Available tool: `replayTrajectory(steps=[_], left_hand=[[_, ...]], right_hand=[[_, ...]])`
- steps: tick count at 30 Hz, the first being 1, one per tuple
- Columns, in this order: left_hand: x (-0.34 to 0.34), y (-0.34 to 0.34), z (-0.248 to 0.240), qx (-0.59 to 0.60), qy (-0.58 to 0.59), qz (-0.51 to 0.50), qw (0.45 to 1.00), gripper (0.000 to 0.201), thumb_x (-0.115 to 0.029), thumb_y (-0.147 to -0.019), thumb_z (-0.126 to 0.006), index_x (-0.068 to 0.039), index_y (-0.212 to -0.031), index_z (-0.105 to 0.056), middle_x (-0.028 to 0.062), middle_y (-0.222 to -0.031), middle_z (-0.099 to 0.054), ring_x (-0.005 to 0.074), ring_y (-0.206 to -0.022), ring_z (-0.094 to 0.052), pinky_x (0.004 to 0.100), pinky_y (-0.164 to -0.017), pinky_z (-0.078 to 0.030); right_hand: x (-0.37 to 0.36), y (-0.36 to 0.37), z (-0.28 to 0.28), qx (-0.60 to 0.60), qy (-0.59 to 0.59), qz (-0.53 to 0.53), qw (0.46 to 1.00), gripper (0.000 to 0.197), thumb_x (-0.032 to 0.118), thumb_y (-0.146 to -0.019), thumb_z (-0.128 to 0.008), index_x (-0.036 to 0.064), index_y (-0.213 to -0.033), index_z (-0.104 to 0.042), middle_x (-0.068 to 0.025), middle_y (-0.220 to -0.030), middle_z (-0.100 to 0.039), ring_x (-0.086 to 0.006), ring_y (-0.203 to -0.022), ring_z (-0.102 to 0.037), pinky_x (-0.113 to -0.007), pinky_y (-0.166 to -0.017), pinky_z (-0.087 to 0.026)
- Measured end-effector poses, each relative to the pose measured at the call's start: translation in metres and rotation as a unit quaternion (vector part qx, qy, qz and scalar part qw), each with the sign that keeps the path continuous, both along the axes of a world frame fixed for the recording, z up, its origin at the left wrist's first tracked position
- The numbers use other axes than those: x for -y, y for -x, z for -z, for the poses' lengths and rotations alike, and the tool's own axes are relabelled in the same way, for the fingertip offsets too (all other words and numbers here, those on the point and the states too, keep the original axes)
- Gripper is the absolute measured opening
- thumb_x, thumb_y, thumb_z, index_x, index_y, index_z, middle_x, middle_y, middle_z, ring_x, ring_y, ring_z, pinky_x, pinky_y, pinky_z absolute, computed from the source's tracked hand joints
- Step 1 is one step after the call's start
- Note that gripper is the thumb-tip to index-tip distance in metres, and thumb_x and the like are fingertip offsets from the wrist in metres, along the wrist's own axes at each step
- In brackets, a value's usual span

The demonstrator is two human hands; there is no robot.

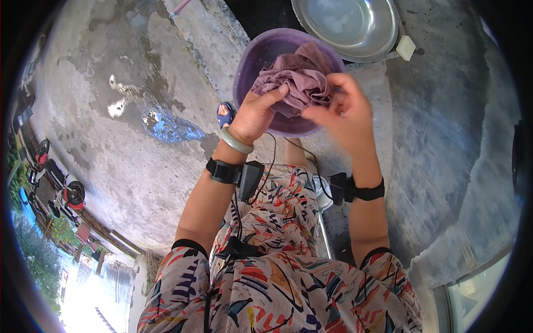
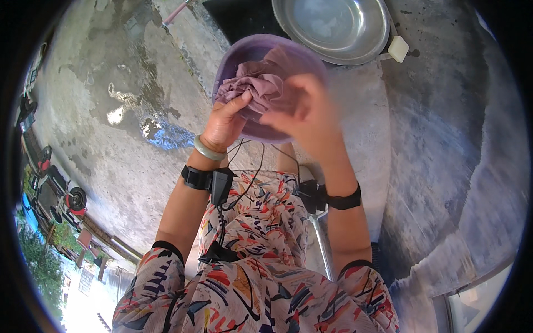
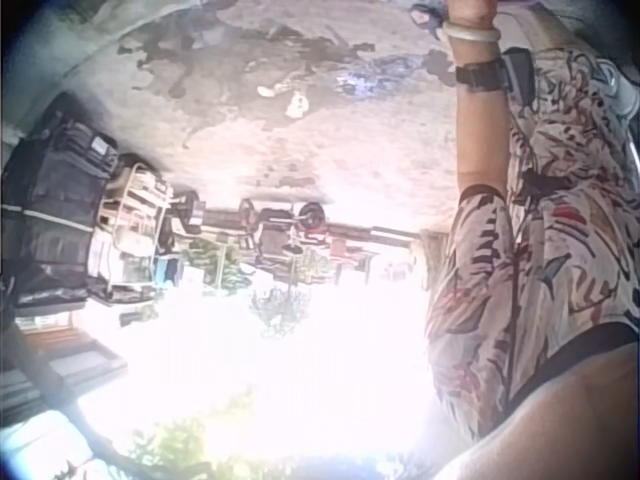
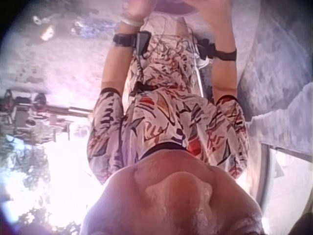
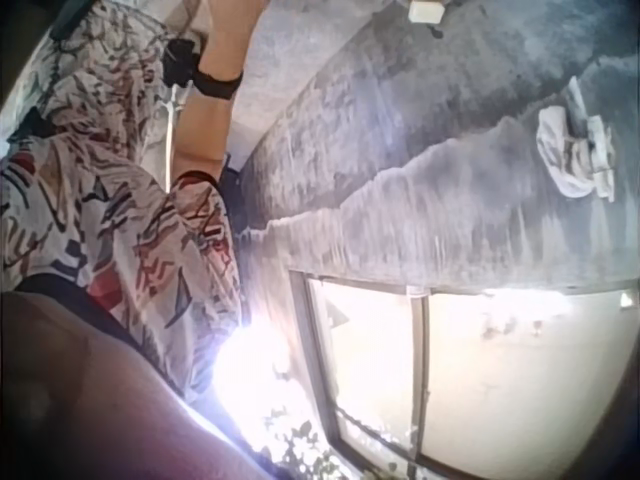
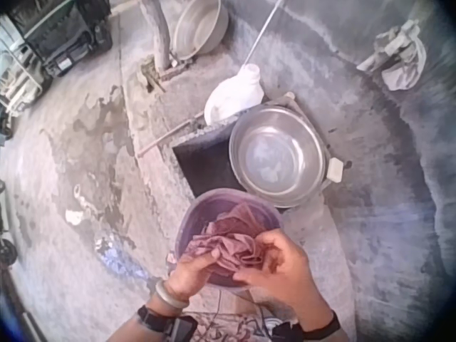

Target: The person rubs a piece of clothing with a bar of soap over a purple basin, then continues to scrub and rinse the garment by hand in the basin.

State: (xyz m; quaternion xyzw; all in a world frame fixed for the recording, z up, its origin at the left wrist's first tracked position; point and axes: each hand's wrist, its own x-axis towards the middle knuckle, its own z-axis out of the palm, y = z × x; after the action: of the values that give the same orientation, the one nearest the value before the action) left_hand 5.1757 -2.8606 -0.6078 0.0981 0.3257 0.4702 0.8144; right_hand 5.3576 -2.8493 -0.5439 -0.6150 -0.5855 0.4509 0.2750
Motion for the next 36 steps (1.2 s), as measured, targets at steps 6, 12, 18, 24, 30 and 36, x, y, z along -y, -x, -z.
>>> replayTrajectory(steps=[6,12,18,24,30,36], left_hand=[[0.004,0.004,0.008,0.035,0.019,0.014,0.999,0.040,-0.008,-0.094,-0.055,0.002,-0.132,-0.052,0.0109,-0.128,-0.060,0.0210,-0.117,-0.057,0.0350,-0.104,-0.042],[0.008,0.007,0.018,0.057,0.015,0.011,0.998,0.039,-0.009,-0.094,-0.055,0.003,-0.131,-0.053,0.0111,-0.129,-0.060,0.0213,-0.119,-0.056,0.0351,-0.107,-0.038],[0.003,0.017,0.001,0.035,-0.108,0.058,0.992,0.055,-0.021,-0.088,-0.070,0.003,-0.133,-0.052,0.0117,-0.127,-0.060,0.0207,-0.118,-0.056,0.0347,-0.103,-0.042],[-0.018,0.005,0.003,-0.065,-0.063,0.125,0.988,0.058,-0.025,-0.089,-0.071,0.001,-0.135,-0.048,0.0087,-0.122,-0.062,0.0181,-0.115,-0.057,0.0345,-0.100,-0.046],[-0.012,-0.012,0.012,-0.019,0.020,0.018,0.999,0.044,-0.018,-0.096,-0.059,0.000,-0.134,-0.048,0.0110,-0.128,-0.059,0.0209,-0.117,-0.057,0.0381,-0.102,-0.046],[-0.013,-0.009,0.015,0.090,0.042,-0.030,0.995,0.043,-0.017,-0.099,-0.051,0.001,-0.137,-0.045,0.0148,-0.132,-0.056,0.0259,-0.121,-0.056,0.0414,-0.105,-0.044]], right_hand=[[-0.014,-0.025,0.008,-0.116,0.152,0.206,0.960,0.052,0.020,-0.073,-0.083,0.0018,-0.116,-0.060,-0.0104,-0.110,-0.065,-0.0205,-0.102,-0.062,-0.036,-0.088,-0.050],[-0.003,-0.040,0.060,-0.288,0.163,0.021,0.943,0.050,0.011,-0.083,-0.075,-0.0023,-0.127,-0.057,-0.0093,-0.117,-0.063,-0.0161,-0.103,-0.061,-0.028,-0.092,-0.046],[0.004,-0.039,0.045,-0.267,0.110,0.053,0.956,0.040,0.005,-0.092,-0.060,-0.0044,-0.130,-0.052,-0.0093,-0.125,-0.060,-0.0164,-0.113,-0.058,-0.029,-0.100,-0.043],[0.001,-0.019,0.041,-0.353,0.117,0.114,0.921,0.039,-0.003,-0.090,-0.055,-0.0034,-0.129,-0.052,-0.0087,-0.123,-0.060,-0.0164,-0.114,-0.057,-0.030,-0.101,-0.044],[-0.002,-0.015,0.052,-0.301,0.136,0.163,0.930,0.059,-0.002,-0.080,-0.067,-0.0014,-0.135,-0.047,-0.0088,-0.128,-0.056,-0.0182,-0.118,-0.054,-0.032,-0.102,-0.042],[-0.004,-0.013,0.000,0.105,-0.220,-0.023,0.970,0.045,0.009,-0.069,-0.076,0.0089,-0.113,-0.064,-0.0166,-0.139,-0.047,-0.0302,-0.128,-0.044,-0.044,-0.104,-0.038]])
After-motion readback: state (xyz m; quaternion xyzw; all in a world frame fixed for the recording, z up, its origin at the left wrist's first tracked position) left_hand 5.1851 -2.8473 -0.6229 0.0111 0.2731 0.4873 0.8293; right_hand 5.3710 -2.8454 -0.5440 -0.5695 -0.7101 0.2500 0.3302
